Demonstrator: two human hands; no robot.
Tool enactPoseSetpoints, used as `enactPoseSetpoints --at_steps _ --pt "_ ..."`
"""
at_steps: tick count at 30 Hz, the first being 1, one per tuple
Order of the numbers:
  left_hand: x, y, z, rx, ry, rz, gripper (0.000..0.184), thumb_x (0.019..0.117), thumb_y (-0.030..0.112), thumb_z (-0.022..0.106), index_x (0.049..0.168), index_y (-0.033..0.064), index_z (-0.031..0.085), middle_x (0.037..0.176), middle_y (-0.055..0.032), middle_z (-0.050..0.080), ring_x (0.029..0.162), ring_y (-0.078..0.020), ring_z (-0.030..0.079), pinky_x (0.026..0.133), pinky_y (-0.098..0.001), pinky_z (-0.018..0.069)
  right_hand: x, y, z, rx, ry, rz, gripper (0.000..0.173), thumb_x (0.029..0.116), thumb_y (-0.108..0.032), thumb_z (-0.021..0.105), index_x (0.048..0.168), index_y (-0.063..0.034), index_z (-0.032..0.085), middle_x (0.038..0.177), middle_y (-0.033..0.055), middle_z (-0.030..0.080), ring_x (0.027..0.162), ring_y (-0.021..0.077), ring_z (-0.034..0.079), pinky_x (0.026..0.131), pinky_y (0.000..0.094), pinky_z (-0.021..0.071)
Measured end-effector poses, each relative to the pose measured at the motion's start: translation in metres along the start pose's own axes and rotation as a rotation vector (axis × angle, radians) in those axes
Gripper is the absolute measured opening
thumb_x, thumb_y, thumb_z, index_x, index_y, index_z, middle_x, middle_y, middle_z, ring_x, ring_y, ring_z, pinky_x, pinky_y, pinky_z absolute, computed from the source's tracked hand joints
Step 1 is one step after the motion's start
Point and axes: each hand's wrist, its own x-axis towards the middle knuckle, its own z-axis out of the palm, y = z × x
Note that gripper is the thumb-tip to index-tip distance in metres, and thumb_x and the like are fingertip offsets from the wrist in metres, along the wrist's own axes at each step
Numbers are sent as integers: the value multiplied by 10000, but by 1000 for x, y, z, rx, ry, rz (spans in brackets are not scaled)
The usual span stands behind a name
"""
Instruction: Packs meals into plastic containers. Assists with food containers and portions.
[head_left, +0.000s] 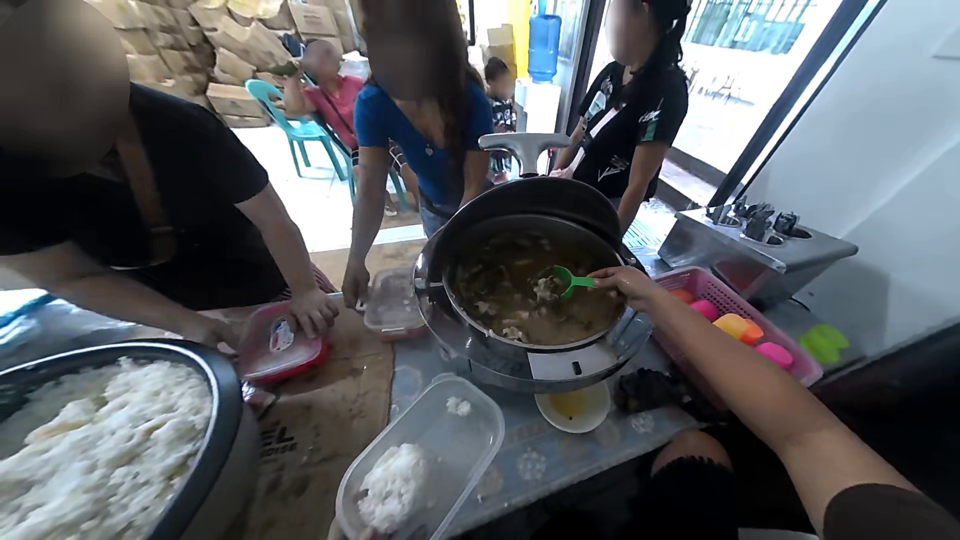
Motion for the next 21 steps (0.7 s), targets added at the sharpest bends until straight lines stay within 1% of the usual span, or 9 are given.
enactPoseSetpoints --at_steps 2,3,5,8,10,12,15,18,21 --pt "5 9 14 14 -18 -15 438 934 164 479 1351 167 347 1107 97 686 982 -55 702 825 -296 623 1 0 -3 78 -42 -12 222 1055 -85 524 1242 -10 618 858 -10 649 525 -12 403 494 157 360" --pt "8 14 23 29 -19 -25 457 941 171 467 1375 152 327 1113 83 679 976 -66 703 813 -303 626 0 -2 -5 96 -57 -28 235 1062 -94 511 1260 -14 608 861 -14 646 522 -15 395 487 156 351" --pt "15 28 47 57 -16 -44 473 955 179 433 1402 122 288 1109 42 674 941 -96 716 768 -317 638 -5 -13 -6 126 -63 -59 245 1064 -97 497 1278 -22 591 870 -13 655 501 -23 385 462 149 341" --pt "31 43 78 90 -42 -57 520 988 211 403 1461 82 230 1141 -27 648 920 -143 728 720 -344 649 -22 -42 -6 178 -53 -98 239 1059 -92 514 1275 -17 584 869 -18 664 501 -29 402 466 144 355" --pt "44 47 94 89 -62 -51 492 1009 209 396 1459 80 246 1148 -53 641 918 -160 729 701 -342 649 -32 -60 -8 187 -60 -135 229 1063 -97 506 1269 -32 582 869 -33 669 504 -38 414 474 136 365" --pt "54 50 107 81 -56 -55 412 1055 191 363 1443 82 281 1150 -74 642 923 -177 726 707 -342 641 -43 -74 -9 210 -75 -184 212 1061 -93 506 1247 -41 593 863 -38 676 495 -43 418 463 124 365" --pt "64 49 118 68 -46 -67 400 1082 176 362 1460 71 283 1171 -116 634 944 -214 722 727 -365 637 -63 -90 -8 245 -110 -243 190 1059 -80 502 1209 -44 612 857 -34 677 493 -40 425 463 120 372" --pt "68 44 122 80 -61 -74 402 1078 173 381 1455 65 294 1163 -128 638 941 -224 724 725 -377 640 -85 -95 -2 261 -167 -284 183 1051 -52 496 1175 -38 630 859 -22 689 492 -40 446 463 113 388" --pt "66 41 126 96 -75 -84 394 1082 168 372 1452 61 290 1146 -118 640 932 -210 723 721 -365 636 -95 -87 6 217 -243 -298 188 1035 -32 509 1157 -35 652 835 -19 689 502 -37 451 465 120 382"
